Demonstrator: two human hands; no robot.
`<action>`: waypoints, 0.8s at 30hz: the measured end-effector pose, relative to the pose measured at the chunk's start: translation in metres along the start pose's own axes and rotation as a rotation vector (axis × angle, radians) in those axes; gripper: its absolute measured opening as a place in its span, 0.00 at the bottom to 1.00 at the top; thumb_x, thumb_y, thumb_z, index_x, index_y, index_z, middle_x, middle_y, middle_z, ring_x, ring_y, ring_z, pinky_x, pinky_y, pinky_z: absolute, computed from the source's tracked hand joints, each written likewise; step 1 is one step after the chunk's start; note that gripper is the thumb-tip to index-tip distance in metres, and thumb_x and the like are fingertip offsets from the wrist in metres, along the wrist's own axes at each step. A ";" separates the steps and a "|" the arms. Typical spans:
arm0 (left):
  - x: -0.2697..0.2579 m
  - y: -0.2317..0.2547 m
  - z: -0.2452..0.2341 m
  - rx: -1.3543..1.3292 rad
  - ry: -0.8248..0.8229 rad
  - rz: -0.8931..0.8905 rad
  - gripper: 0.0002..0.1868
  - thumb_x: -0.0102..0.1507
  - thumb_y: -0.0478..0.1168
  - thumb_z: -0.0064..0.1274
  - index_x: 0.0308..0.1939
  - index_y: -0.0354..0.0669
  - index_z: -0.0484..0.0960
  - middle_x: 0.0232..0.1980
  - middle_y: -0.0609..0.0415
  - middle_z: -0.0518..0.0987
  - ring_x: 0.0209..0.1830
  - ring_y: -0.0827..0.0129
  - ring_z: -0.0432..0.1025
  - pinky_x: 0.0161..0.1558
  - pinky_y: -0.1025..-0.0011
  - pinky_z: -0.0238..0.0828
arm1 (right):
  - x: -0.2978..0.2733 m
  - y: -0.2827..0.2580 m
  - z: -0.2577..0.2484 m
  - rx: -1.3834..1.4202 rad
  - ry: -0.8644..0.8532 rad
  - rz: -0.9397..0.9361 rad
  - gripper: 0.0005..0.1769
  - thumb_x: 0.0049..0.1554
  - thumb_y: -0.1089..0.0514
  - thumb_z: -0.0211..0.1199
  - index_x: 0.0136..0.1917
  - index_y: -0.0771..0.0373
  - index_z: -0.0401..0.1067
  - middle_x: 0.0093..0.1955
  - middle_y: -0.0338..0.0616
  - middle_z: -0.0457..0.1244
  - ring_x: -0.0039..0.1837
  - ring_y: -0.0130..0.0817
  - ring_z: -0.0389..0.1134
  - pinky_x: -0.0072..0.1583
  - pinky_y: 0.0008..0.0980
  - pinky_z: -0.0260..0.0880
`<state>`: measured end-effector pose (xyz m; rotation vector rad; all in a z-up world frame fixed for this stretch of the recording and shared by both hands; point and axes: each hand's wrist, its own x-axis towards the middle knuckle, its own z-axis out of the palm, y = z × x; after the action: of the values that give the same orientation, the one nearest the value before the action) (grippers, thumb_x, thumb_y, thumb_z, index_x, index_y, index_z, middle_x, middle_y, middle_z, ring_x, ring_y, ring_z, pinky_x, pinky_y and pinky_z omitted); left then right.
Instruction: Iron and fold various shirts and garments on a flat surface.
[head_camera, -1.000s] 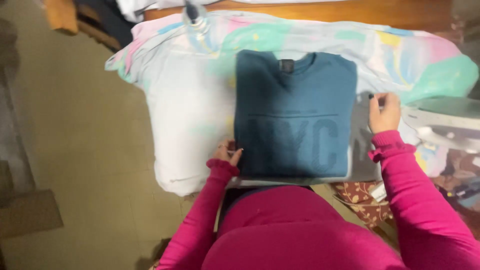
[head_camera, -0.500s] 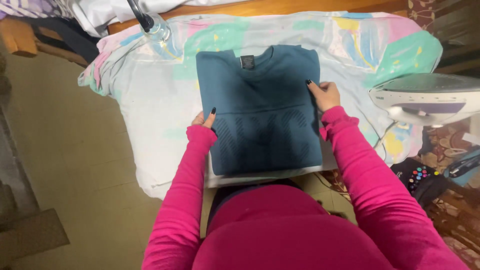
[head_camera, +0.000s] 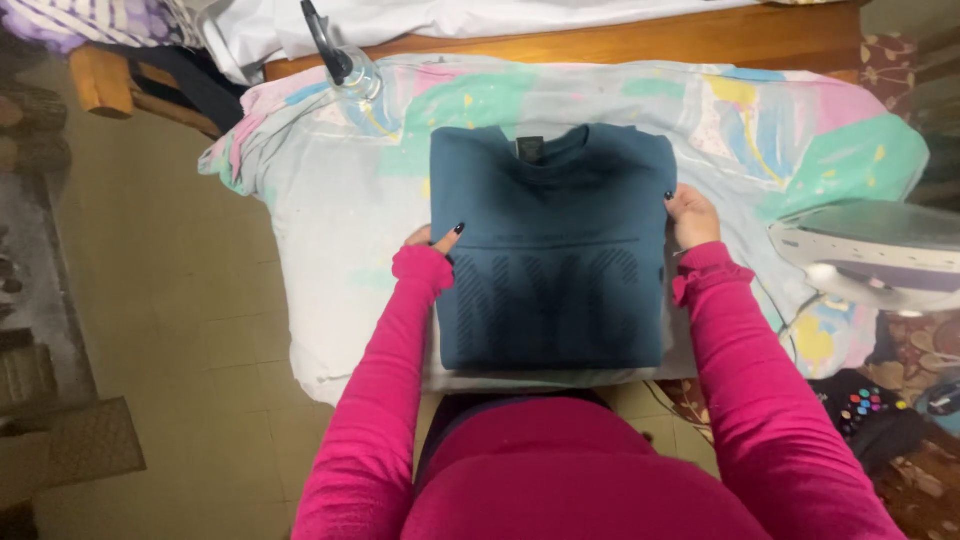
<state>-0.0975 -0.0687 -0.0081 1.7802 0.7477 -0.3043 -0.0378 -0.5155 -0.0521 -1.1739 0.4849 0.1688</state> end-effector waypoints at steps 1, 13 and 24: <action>0.010 0.004 -0.001 0.000 0.005 0.002 0.20 0.61 0.47 0.64 0.52 0.40 0.86 0.37 0.49 0.83 0.31 0.67 0.72 0.38 0.68 0.69 | 0.011 -0.002 0.000 0.002 -0.006 -0.001 0.09 0.65 0.65 0.54 0.56 0.66 0.74 0.49 0.40 0.70 0.49 0.26 0.71 0.54 0.25 0.72; 0.114 0.051 0.008 -0.382 -0.295 0.163 0.22 0.64 0.47 0.63 0.56 0.36 0.82 0.43 0.57 0.85 0.37 0.76 0.75 0.41 0.76 0.70 | 0.060 -0.029 0.036 -0.255 0.056 -0.160 0.06 0.62 0.61 0.65 0.51 0.64 0.77 0.43 0.34 0.69 0.42 0.22 0.65 0.46 0.24 0.66; 0.182 -0.019 0.021 0.088 0.169 0.413 0.25 0.57 0.42 0.66 0.55 0.43 0.76 0.35 0.61 0.79 0.31 0.76 0.71 0.36 0.74 0.71 | 0.048 0.007 -0.021 -0.813 0.243 -0.375 0.18 0.66 0.51 0.65 0.57 0.67 0.67 0.49 0.45 0.65 0.49 0.31 0.65 0.53 0.31 0.67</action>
<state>0.0333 -0.0238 -0.1302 2.0107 0.4705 0.0923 -0.0038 -0.5376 -0.0860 -2.0748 0.4040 -0.1215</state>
